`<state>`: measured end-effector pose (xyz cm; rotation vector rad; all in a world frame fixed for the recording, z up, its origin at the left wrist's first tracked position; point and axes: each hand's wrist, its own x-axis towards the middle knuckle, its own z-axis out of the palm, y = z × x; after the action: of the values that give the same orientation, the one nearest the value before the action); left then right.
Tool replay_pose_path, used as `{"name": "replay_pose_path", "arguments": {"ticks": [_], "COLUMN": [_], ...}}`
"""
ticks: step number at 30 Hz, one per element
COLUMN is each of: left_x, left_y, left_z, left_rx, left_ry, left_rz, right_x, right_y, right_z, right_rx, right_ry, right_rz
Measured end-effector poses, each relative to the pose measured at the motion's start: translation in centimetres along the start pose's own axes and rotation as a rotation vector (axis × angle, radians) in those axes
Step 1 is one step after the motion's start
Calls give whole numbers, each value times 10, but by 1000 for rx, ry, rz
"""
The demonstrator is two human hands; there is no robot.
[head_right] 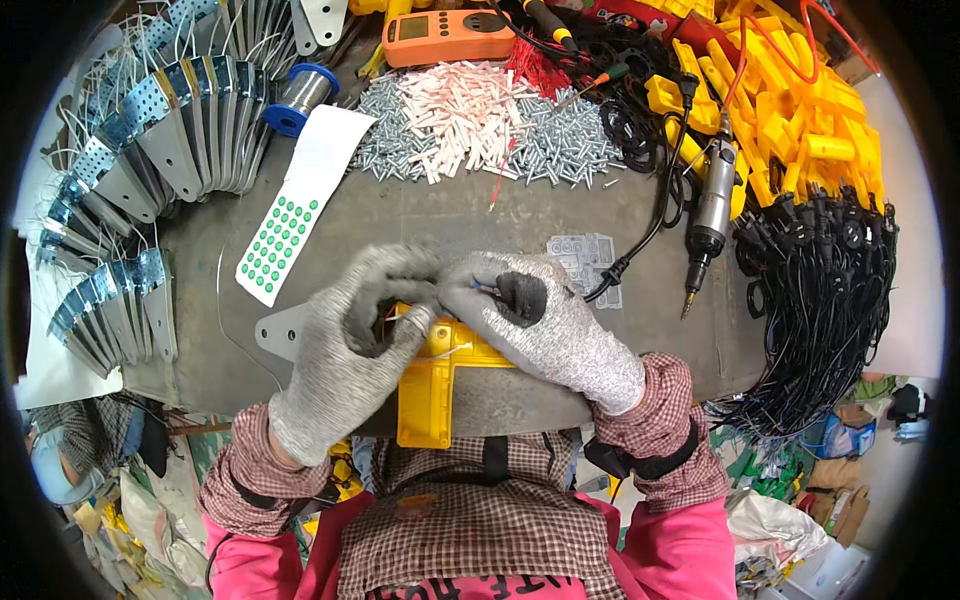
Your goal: Assemble electronic components by soldering wires and securing housings.
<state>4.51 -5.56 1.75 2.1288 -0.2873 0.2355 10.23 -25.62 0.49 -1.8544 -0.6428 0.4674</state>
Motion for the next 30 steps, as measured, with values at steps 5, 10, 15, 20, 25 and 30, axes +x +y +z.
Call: {"name": "replay_pose_path", "arguments": {"ticks": [5, 10, 15, 20, 25, 30], "left_x": [-2, -1, -1, 0, 3, 2], "left_y": [-14, -10, -19, -17, -7, -6], "left_z": [-6, -8, -6, -4, -8, -7], "left_rx": [-257, -319, -302, -346, -438, -474], "left_ry": [-17, -42, -45, -58, -168, -140], "left_rz": [-40, -120, -78, -87, -292, -188], "right_x": [6, 4, 6, 5, 1, -1], "right_y": [-2, 2, -15, -12, -3, -13], "right_z": [0, 0, -3, -3, 0, 3], "right_rx": [394, 441, 479, 443, 324, 153], "right_ry": [12, 7, 5, 1, 47, 48], "right_rz": [293, 302, 398, 418, 228, 159]}}
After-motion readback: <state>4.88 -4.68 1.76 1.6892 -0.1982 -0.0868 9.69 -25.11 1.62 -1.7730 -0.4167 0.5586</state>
